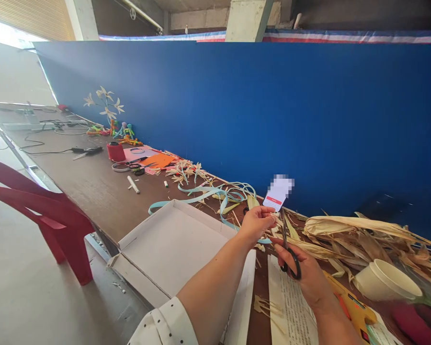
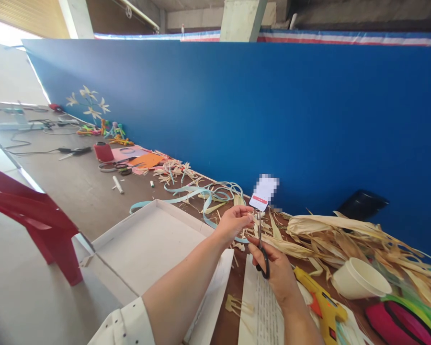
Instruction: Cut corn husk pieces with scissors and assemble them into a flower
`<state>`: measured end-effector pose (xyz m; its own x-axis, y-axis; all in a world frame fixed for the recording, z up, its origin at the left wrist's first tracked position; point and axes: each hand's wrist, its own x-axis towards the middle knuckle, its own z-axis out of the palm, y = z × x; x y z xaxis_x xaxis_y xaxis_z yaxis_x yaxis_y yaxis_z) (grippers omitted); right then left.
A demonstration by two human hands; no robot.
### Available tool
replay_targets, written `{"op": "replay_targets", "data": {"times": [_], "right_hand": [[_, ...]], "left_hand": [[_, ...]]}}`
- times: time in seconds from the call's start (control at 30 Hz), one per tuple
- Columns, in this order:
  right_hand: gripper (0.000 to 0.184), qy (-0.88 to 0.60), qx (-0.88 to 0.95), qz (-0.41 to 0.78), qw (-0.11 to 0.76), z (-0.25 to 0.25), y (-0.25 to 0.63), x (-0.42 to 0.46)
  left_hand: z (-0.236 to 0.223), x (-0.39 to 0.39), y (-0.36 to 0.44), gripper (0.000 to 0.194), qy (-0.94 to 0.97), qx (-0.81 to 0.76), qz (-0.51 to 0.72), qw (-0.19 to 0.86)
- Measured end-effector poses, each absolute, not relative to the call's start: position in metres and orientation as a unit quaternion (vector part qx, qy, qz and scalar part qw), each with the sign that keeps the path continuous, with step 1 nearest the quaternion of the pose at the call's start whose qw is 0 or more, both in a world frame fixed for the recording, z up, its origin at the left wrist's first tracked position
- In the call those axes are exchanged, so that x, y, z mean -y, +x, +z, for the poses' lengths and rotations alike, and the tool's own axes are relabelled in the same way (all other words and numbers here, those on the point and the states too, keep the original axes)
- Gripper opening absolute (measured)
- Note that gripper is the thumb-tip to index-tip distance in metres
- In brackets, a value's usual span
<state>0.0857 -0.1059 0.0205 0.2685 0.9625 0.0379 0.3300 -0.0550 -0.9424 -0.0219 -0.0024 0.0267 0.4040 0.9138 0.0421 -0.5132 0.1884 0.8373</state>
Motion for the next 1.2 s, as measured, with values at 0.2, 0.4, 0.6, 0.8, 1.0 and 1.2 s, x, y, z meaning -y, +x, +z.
{"op": "replay_targets", "data": {"times": [0.2,0.4,0.6,0.8,1.0,1.2], "right_hand": [[0.033,-0.639,0.511,0.343,0.462,0.019,0.088,0.106],[0.044,-0.632,0.51,0.355,0.463,0.01,0.094,0.105],[0.045,-0.633,0.516,0.352,0.457,0.005,0.097,0.103],[0.047,-0.634,0.52,0.346,0.456,0.006,0.097,0.103],[0.051,-0.633,0.518,0.354,0.454,0.008,0.094,0.104],[0.046,-0.632,0.513,0.366,0.45,0.015,0.088,0.106]], "left_hand": [[0.024,0.0,-0.021,0.025,0.394,-0.227,0.5,0.737],[0.026,0.001,-0.022,0.023,0.403,-0.24,0.496,0.731],[0.029,0.002,-0.023,0.022,0.39,-0.243,0.495,0.737],[0.028,0.002,-0.024,0.021,0.393,-0.245,0.495,0.735],[0.028,0.001,-0.023,0.02,0.396,-0.245,0.495,0.733],[0.028,0.0,-0.023,0.019,0.425,-0.261,0.498,0.709]]}}
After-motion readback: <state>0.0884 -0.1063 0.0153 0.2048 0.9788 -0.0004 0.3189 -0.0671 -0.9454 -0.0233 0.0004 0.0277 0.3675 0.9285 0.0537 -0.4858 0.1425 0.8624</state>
